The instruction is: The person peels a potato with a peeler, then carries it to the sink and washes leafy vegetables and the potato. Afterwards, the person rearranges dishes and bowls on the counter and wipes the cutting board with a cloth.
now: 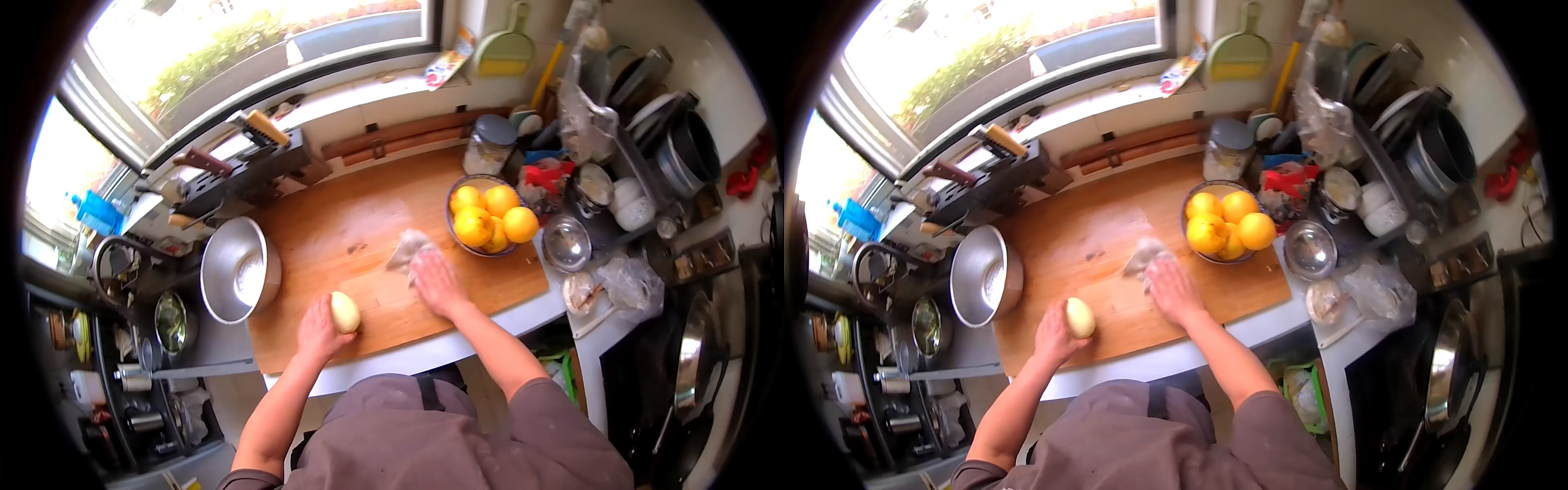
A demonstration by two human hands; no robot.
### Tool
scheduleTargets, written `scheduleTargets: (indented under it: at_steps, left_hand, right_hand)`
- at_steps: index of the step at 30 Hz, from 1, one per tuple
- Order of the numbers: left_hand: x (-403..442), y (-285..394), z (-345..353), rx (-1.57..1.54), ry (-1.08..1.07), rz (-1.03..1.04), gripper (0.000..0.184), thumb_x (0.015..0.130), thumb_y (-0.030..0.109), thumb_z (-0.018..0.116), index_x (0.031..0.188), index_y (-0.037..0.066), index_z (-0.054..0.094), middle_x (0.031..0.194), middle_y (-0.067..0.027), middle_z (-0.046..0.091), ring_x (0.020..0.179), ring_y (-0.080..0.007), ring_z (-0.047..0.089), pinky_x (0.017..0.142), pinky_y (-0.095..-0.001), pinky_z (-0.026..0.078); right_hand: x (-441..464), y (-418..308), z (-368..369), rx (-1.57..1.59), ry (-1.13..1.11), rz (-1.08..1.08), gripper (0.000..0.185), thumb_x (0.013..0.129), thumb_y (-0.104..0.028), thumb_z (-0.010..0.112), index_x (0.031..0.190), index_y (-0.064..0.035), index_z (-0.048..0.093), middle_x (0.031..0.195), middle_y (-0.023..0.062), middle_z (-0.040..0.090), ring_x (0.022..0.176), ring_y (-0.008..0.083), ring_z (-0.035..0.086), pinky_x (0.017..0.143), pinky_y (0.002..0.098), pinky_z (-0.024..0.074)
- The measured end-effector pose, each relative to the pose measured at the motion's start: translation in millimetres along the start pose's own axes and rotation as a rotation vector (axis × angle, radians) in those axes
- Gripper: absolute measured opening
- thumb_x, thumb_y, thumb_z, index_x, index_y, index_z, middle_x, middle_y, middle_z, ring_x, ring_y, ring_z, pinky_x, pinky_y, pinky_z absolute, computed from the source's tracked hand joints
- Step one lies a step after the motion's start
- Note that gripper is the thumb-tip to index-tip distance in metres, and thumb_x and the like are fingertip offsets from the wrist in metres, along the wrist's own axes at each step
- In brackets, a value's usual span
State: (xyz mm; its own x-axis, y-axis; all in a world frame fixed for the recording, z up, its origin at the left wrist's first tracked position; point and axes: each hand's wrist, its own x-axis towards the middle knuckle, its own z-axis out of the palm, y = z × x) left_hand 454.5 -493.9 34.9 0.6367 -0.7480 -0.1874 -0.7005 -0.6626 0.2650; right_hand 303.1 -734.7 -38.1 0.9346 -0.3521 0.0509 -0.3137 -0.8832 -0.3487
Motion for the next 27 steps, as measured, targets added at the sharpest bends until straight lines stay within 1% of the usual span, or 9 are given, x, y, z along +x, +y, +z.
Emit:
scheduleTargets:
  at_steps: [4,9,12,15,17,18,21,23,27]
  left_hand:
    - [0.1,2.2,1.8,-0.138,0.0,-0.057,0.093,0.056,0.03,0.08,0.132,0.009,0.03,0.129,-0.0176,0.038,0.114,-0.0345,0.044,0.094,-0.0405,0.041]
    - [4.7,9.8,8.5,-0.106,0.002,-0.005,0.094,0.058,0.03,0.079,0.135,0.013,0.029,0.134,-0.015,0.035,0.119,-0.0336,0.042,0.098,-0.0407,0.039]
    - [6.1,11.9,13.5,-0.153,0.066,0.053,0.092,0.057,0.034,0.08,0.131,0.009,0.034,0.13,-0.0169,0.038,0.119,-0.0339,0.041,0.096,-0.042,0.039]
    - [12.8,11.2,14.8,-0.304,0.147,-0.045,0.093,0.056,0.041,0.08,0.13,0.008,0.036,0.13,-0.0184,0.038,0.118,-0.0333,0.043,0.094,-0.0414,0.04]
    - [18.3,26.0,-4.1,-0.382,-0.119,-0.452,0.086,0.057,0.041,0.079,0.124,0.003,0.04,0.129,-0.0201,0.04,0.118,-0.0331,0.044,0.094,-0.0424,0.04]
    - [24.5,27.5,-5.7,-0.39,-0.112,-0.461,0.086,0.057,0.041,0.079,0.124,0.003,0.04,0.129,-0.0201,0.04,0.118,-0.0331,0.044,0.094,-0.0424,0.04]
    - [20.3,29.8,-1.2,-0.519,-0.159,-0.439,0.08,0.057,0.034,0.079,0.121,0.004,0.041,0.127,-0.0202,0.04,0.115,-0.0338,0.046,0.092,-0.0423,0.042]
    - [10.1,34.3,8.5,-0.323,-0.081,-0.141,0.078,0.057,0.026,0.078,0.122,0.005,0.04,0.125,-0.0201,0.04,0.113,-0.0355,0.046,0.092,-0.0418,0.042]
    - [-16.1,26.8,20.9,-0.303,0.035,0.039,0.082,0.057,0.021,0.078,0.125,0.006,0.035,0.119,-0.0215,0.04,0.111,-0.0385,0.043,0.093,-0.0425,0.04]
  right_hand:
    - [62.5,-24.4,33.1,-0.01,0.203,0.21,0.048,0.092,-0.031,0.035,0.134,-0.0084,0.037,0.144,0.0138,0.028,0.135,0.0279,0.02,0.112,0.0406,0.0117]
    - [53.3,-61.6,47.7,0.006,0.076,-0.21,0.046,0.093,-0.03,0.036,0.133,-0.0071,0.039,0.142,0.0134,0.032,0.134,0.0273,0.022,0.111,0.0402,0.0133]
    - [9.2,-70.1,34.5,0.151,-0.033,-0.31,0.044,0.092,-0.029,0.04,0.13,-0.0071,0.042,0.141,0.0125,0.032,0.134,0.0266,0.024,0.111,0.04,0.0156]
    - [-29.0,-52.0,12.6,0.113,-0.125,-0.427,0.042,0.091,-0.029,0.043,0.128,-0.0095,0.045,0.14,0.0123,0.034,0.132,0.0271,0.027,0.11,0.0401,0.0183]
    - [-37.7,-22.9,0.7,0.056,-0.179,-0.385,0.041,0.091,-0.029,0.042,0.128,-0.0109,0.046,0.14,0.0123,0.035,0.132,0.0273,0.028,0.11,0.0401,0.0181]
    - [-34.3,-10.0,-4.1,0.001,-0.222,-0.344,0.04,0.091,-0.029,0.042,0.128,-0.0124,0.046,0.139,0.0124,0.036,0.132,0.0276,0.028,0.11,0.0402,0.0179]
    - [-1.0,12.0,-4.1,0.034,-0.083,-0.141,0.04,0.092,-0.029,0.041,0.129,-0.0146,0.045,0.141,0.0123,0.033,0.132,0.0284,0.027,0.11,0.0414,0.017]
    - [33.0,9.0,5.5,-0.011,0.038,-0.032,0.041,0.093,-0.03,0.037,0.13,-0.0138,0.044,0.142,0.0128,0.032,0.133,0.03,0.025,0.111,0.0418,0.0148]
    - [85.1,-21.7,37.6,0.004,0.177,0.072,0.044,0.093,-0.031,0.034,0.132,-0.0115,0.042,0.142,0.0136,0.031,0.133,0.0319,0.025,0.111,0.0415,0.0136]
